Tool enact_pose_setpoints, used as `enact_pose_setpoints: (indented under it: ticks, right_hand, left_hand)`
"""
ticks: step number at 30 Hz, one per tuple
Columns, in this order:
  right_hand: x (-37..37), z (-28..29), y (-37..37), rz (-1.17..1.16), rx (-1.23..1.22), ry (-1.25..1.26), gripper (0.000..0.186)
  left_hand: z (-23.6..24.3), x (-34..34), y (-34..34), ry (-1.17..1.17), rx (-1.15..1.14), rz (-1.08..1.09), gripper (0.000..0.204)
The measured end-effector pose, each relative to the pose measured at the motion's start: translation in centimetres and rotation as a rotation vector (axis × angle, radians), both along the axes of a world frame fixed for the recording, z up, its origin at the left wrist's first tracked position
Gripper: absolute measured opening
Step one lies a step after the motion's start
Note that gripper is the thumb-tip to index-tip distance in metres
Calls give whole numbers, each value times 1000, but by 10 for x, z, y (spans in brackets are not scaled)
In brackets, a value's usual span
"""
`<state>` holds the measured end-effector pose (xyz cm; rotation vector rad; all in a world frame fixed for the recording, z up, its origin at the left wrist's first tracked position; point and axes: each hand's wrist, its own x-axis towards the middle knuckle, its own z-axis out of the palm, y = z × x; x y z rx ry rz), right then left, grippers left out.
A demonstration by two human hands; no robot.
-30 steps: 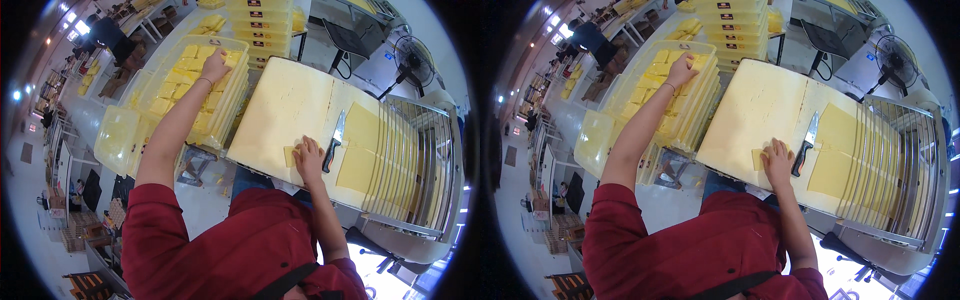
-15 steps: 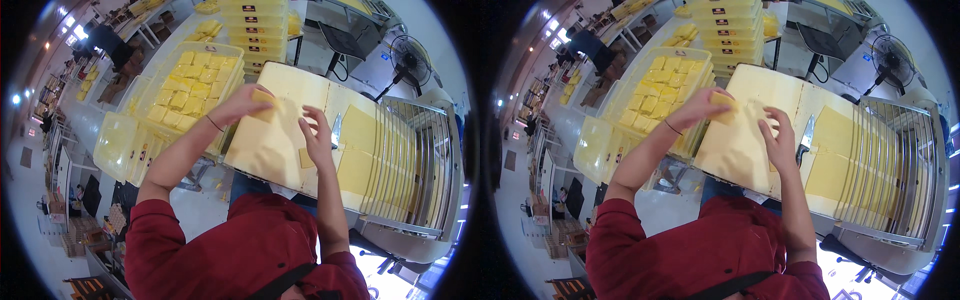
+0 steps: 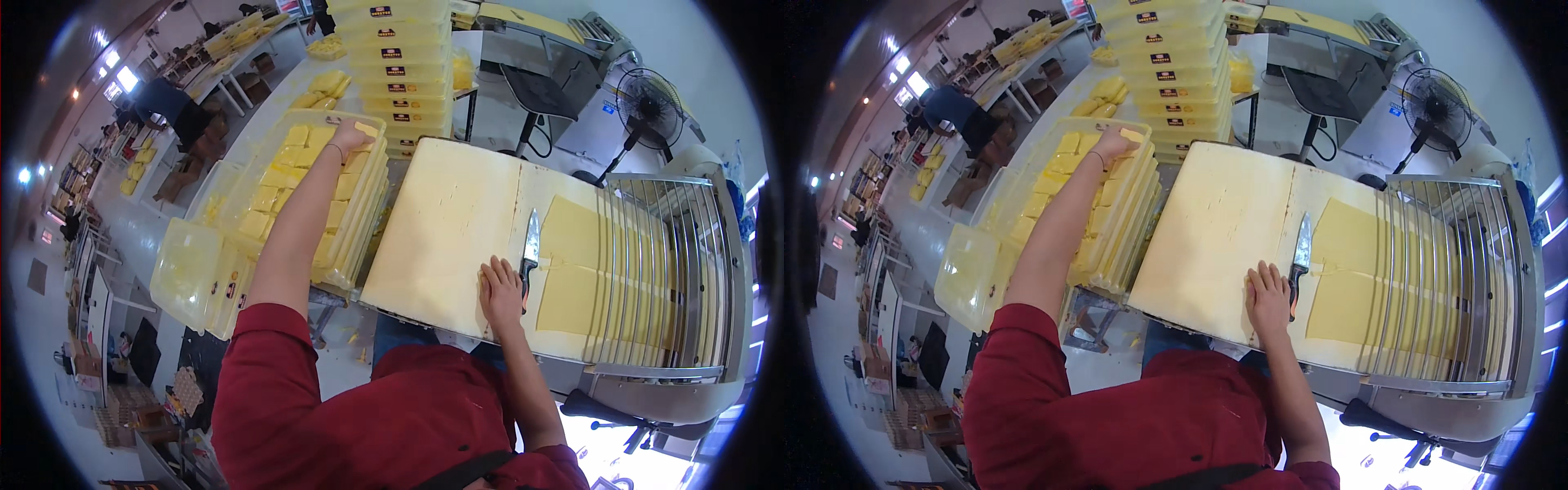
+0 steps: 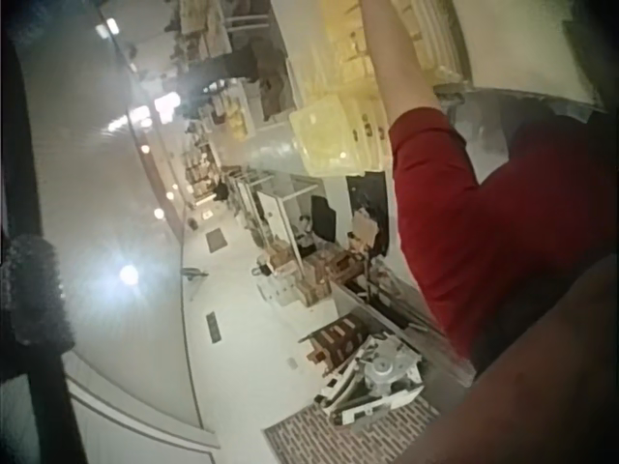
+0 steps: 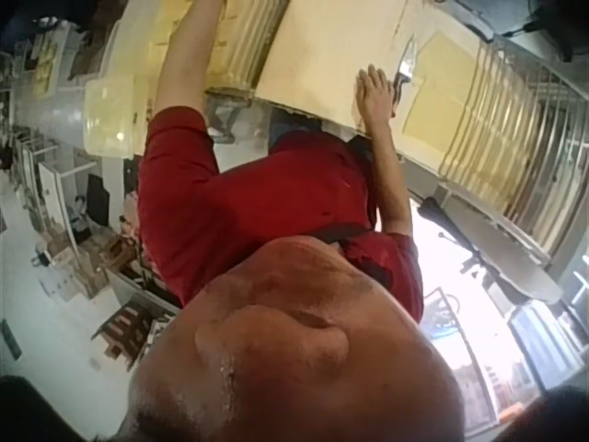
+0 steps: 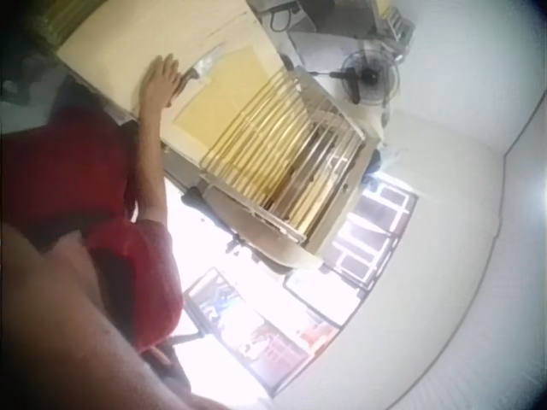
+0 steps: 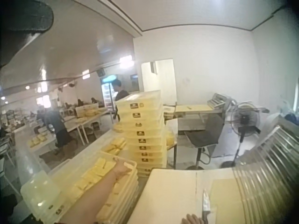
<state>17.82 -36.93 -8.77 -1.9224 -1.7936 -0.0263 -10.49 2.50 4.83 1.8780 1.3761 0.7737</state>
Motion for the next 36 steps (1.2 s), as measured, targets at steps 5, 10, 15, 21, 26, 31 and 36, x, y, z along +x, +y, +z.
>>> enact_pose_setpoints:
  ticks: [5,10,15,21,26,31,36]
  right_hand:
    - [9,35,11,78,-66,89,26]
    - [24,63,28,177,-394,250,25]
    - [-43,141,41,193,91,1350,21]
    - [-11,102,25,-63,1,652,42]
    - [40,26,-25,-481,-120,113,63]
    - [47,26,-27,-417,-134,259,65]
    - [77,6,-25,-465,-264,487,53]
  left_hand:
    - [0,-5,-11,468,397,93,46]
    - [53,15,-62,134,331,-86,63]
    - [23,57,-230,-396,-340,-349,44]
    - [32,15,-247,-558,-487,-244,38]
    - [43,-79,-199,-240,-121,67,29]
    - [-1,-160,-159,-49,-82,105,37]
    - [-6,-139,-151,417,160,81,48]
